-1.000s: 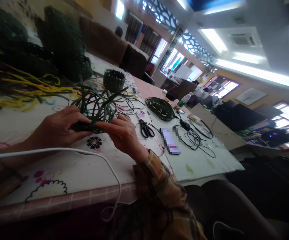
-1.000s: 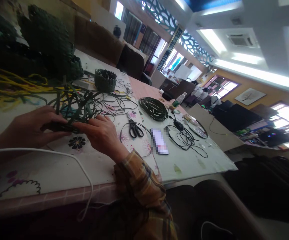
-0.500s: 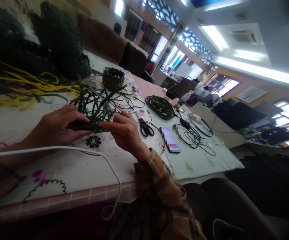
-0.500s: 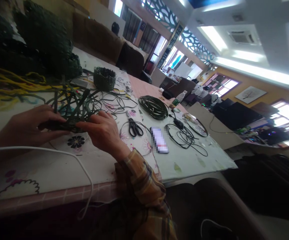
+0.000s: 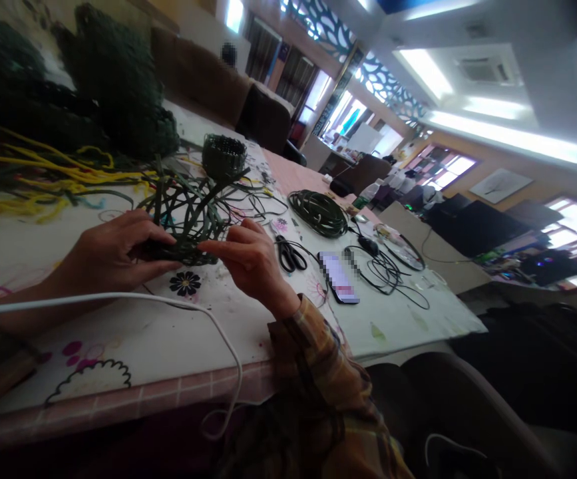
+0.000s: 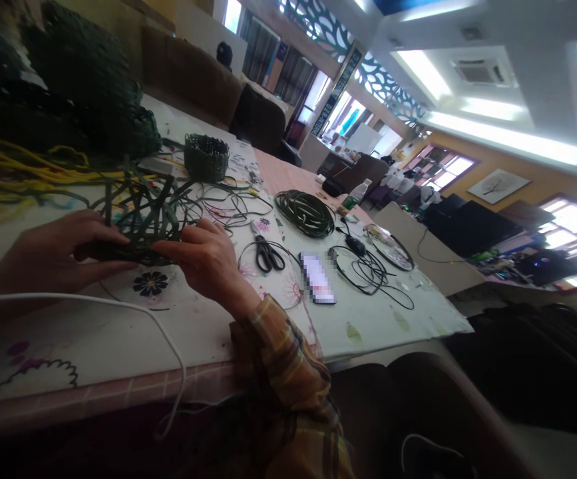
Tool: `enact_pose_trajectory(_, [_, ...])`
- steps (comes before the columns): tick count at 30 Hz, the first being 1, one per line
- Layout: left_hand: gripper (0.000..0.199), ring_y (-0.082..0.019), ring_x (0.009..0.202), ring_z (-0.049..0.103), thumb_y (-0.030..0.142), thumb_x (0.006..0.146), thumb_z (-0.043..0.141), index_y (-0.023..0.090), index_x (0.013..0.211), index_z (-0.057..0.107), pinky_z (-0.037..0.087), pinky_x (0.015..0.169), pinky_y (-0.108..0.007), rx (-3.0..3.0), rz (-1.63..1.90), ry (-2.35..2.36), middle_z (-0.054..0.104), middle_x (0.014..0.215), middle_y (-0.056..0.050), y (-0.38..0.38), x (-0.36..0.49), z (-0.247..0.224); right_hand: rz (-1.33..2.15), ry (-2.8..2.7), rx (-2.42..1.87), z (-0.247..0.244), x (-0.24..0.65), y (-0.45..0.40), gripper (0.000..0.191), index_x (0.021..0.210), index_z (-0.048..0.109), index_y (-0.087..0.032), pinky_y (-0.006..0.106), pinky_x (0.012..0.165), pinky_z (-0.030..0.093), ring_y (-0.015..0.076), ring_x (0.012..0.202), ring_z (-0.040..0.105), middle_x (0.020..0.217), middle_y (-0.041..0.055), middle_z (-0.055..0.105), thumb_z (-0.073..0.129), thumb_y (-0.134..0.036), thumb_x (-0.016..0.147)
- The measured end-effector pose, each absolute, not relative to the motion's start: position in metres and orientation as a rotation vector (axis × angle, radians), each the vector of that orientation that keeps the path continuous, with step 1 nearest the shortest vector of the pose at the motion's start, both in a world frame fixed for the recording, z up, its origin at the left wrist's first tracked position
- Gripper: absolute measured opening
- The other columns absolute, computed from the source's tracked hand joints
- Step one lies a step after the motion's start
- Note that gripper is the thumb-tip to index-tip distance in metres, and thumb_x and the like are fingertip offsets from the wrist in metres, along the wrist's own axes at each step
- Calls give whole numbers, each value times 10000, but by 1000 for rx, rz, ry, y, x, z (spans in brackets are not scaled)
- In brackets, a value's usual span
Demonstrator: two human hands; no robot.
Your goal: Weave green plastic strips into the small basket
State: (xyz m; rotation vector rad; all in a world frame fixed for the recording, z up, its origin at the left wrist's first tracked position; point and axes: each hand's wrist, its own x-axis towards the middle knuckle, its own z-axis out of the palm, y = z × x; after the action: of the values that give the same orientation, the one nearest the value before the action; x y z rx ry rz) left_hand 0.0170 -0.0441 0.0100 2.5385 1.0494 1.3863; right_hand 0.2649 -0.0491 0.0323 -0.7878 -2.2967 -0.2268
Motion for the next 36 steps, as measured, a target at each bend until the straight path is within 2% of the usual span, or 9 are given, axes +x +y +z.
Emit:
enact_pose_trajectory(5, [294,-127,694,548,501,895,648,221,985,666,433,657,-242,2663,1394,940,583,823,4,-44,18,8,-250,-2280,-777,28,260,-52,358,1067,773,-290,329,717,391,174,729,403,667,12,432,423,-222,1037])
enact_pose_trajectory(10, [225,-111,700,540,415,944,608,208,1027,639,425,652,-217,2778,1355,882,562,853,9,-46,17,6,-319,-2327,-782,26,257,-54,312,1058,765,-301,328,694,350,175,738,399,658,7,410,474,-200,1013])
enact_pose_trajectory(14, [226,-99,693,528,407,947,611,197,1027,640,401,615,-207,2797,1365,868,548,860,10,-46,16,4,-368,-2349,-783,25,257,-55,294,1067,755,-298,327,697,314,170,737,384,671,2,402,490,-185,1010])
enact_pose_trajectory(20, [247,-105,732,532,435,955,601,201,1018,648,402,645,-208,2848,1347,861,551,869,8,-44,18,-3,-474,-2393,-803,23,251,-60,331,1101,747,-300,332,710,268,171,758,382,693,7,430,449,-176,1023])
enact_pose_trajectory(26, [246,-106,725,548,437,962,592,197,995,636,403,636,-216,2783,1414,912,559,840,13,-48,22,-1,-381,-2397,-834,23,247,-61,345,1103,752,-269,321,698,288,169,739,405,697,9,452,426,-179,1031])
enact_pose_trajectory(32, [314,-132,713,566,507,947,573,204,970,649,426,635,-251,2717,1376,964,598,831,2,-48,25,6,-159,-2271,-844,19,241,-58,299,1081,723,-198,280,717,376,148,743,466,740,9,493,427,-199,1038])
enact_pose_trajectory(36, [349,-145,728,588,540,925,593,203,996,651,443,658,-267,2656,1401,1018,603,833,-1,-49,23,4,-37,-2164,-866,11,237,-59,252,893,643,-166,258,711,406,129,751,514,789,20,543,448,-237,1036])
